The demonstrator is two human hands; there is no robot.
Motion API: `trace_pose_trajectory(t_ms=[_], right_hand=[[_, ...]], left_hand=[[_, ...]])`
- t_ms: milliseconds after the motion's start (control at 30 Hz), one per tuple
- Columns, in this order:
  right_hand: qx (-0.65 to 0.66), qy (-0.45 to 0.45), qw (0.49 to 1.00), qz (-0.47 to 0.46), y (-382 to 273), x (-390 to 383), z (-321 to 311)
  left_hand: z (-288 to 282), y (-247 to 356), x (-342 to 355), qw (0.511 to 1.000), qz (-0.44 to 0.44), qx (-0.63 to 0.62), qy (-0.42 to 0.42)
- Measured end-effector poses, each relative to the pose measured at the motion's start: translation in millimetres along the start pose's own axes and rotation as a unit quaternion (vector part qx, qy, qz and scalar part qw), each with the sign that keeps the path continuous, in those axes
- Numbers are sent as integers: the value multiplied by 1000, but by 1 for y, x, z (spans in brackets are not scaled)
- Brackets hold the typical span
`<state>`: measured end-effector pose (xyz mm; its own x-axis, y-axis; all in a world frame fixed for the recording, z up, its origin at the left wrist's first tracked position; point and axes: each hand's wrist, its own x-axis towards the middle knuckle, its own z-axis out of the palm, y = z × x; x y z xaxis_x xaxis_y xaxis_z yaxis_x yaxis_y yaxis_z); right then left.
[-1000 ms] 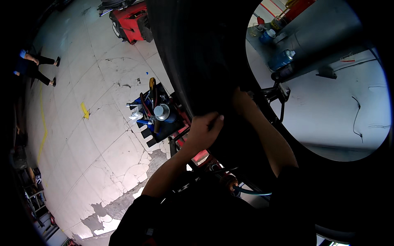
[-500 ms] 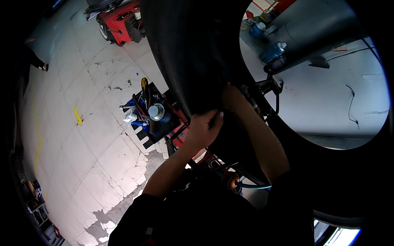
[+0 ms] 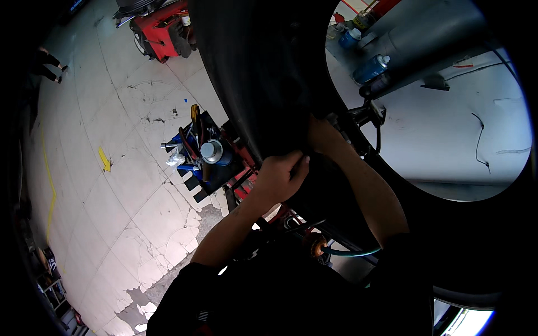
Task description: The person uses a pneumatic tool to grind the inner surface of a tire mounted on a tire changer. They then spray a liquid from a can onto the treated area and apply a sealant using a small brush, focusing on a specific spot inside the tire.
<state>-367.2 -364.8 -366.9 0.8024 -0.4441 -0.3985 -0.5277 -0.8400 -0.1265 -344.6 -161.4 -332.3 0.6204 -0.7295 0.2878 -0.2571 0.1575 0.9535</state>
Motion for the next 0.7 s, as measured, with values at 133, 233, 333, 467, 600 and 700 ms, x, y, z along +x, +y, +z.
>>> trace_pose_trajectory(t_ms=[133, 233, 333, 467, 600, 700], right_hand=[[15, 82, 996, -40, -28, 41, -51], [36, 81, 996, 13, -41, 26, -40], [-33, 57, 998, -19, -20, -3, -18], [-181, 59, 962, -195, 43, 49, -13], [-112, 96, 987, -71, 17, 53, 5], [-5, -16, 1000, 25, -58, -17, -58]], left_hand=[[-3, 2, 8, 1000, -3, -5, -3], [-2, 2, 13, 1000, 20, 17, 8], [9, 6, 14, 999, 36, 25, 17], [5, 12, 15, 1000, -18, 11, -10], [17, 13, 14, 999, 42, 33, 11], [13, 20, 11, 998, 35, 51, 26]])
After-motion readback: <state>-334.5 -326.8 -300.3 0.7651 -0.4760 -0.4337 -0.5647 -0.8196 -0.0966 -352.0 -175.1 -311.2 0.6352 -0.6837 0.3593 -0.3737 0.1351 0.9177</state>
